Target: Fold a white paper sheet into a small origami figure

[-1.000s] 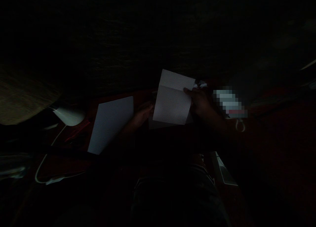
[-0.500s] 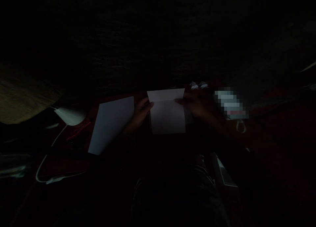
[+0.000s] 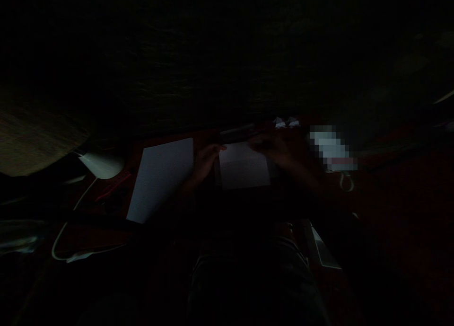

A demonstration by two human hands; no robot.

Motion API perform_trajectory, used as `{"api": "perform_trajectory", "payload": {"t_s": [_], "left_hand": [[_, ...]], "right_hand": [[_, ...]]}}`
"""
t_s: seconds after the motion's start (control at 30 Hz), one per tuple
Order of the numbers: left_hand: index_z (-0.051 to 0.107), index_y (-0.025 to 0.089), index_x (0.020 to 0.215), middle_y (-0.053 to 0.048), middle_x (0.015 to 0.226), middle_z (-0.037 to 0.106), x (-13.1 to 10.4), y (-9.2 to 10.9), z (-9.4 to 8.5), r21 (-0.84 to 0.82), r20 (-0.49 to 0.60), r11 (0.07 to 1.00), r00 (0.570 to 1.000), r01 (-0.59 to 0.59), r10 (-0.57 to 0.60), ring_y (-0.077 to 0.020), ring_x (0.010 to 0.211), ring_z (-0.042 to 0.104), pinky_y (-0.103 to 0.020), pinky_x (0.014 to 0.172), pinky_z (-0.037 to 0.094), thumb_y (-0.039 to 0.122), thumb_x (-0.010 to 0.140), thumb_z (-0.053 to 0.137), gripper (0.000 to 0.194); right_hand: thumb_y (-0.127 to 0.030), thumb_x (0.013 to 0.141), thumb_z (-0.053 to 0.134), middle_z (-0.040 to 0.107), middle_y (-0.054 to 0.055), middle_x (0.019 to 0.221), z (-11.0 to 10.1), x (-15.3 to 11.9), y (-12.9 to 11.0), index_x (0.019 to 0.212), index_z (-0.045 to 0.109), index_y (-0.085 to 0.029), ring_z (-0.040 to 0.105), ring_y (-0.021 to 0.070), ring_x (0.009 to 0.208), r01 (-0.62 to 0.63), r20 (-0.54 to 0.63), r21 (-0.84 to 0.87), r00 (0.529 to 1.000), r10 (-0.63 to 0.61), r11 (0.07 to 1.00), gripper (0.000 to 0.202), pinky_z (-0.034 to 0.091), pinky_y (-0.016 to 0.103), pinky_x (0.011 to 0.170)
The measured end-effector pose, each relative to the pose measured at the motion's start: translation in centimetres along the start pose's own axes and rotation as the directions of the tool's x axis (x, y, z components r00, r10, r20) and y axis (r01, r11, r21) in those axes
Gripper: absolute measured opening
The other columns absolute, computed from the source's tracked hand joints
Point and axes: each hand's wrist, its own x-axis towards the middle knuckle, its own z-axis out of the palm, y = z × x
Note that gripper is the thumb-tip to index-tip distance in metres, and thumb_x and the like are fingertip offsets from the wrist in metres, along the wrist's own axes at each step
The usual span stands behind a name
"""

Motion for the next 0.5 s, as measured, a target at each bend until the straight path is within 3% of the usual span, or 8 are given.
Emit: {"api": "perform_trajectory", "payload": {"t_s": [0.1, 0.2, 0.3, 0.5], "left_hand": [[0.078, 0.023, 0.12, -0.012, 0.133, 0.071, -0.6, 0.4, 0.3, 0.29, -0.001, 0.929, 0.971, -0.228, 0.238, -0.0335, 0.136, 0.059, -0.047, 0.122, 0.042, 0.036, 0.086, 0.076, 0.036], [0.062, 0.02, 0.15, -0.017, 0.163, 0.052, -1.2, 0.5, 0.9, 0.408, 0.169, 0.828, 0.923, -0.384, 0.345, -0.0359, 0.156, 0.044, -0.05, 0.133, 0.029, 0.034, 0.091, 0.074, 0.062], [0.044, 0.018, 0.165, -0.021, 0.175, 0.038, -1.8, -0.2, 1.9, 0.49, 0.359, 0.746, 0.884, -0.452, 0.3, -0.0389, 0.166, 0.032, -0.054, 0.136, 0.023, 0.044, 0.1, 0.067, 0.074], [0.02, 0.014, 0.173, -0.023, 0.182, 0.022, -2.4, -1.8, 2.7, 0.724, 0.486, 0.491, 0.863, -0.484, 0.135, -0.0365, 0.171, 0.018, -0.056, 0.136, 0.026, 0.055, 0.109, 0.048, 0.081]], "right_hand": [[-0.017, 0.072, 0.081, 0.083, 0.005, 0.107, 0.5, 0.0, 0.4, 0.085, 0.083, -0.028, 0.075, 0.0314, 0.111, 0.133, 0.007, -0.187, 0.991, -0.134, 0.973, 0.017, 0.055, 0.051, 0.111], [-0.016, 0.081, 0.077, 0.082, 0.006, 0.119, 1.1, 0.0, 1.1, 0.099, 0.084, -0.029, 0.075, 0.0316, 0.117, 0.23, 0.083, -0.318, 0.973, -0.215, 0.92, 0.023, 0.055, 0.052, 0.113], [-0.015, 0.084, 0.074, 0.08, 0.009, 0.13, 1.5, 0.0, 1.7, 0.112, 0.084, -0.027, 0.072, 0.0337, 0.127, 0.313, 0.179, -0.418, 0.949, -0.26, 0.853, 0.032, 0.053, 0.055, 0.117], [-0.016, 0.095, 0.066, 0.07, 0.018, 0.148, 1.2, -0.3, 1.6, 0.128, 0.08, -0.014, 0.056, 0.0397, 0.147, 0.419, 0.309, -0.695, 0.908, -0.283, 0.585, 0.036, 0.042, 0.059, 0.126]]}}
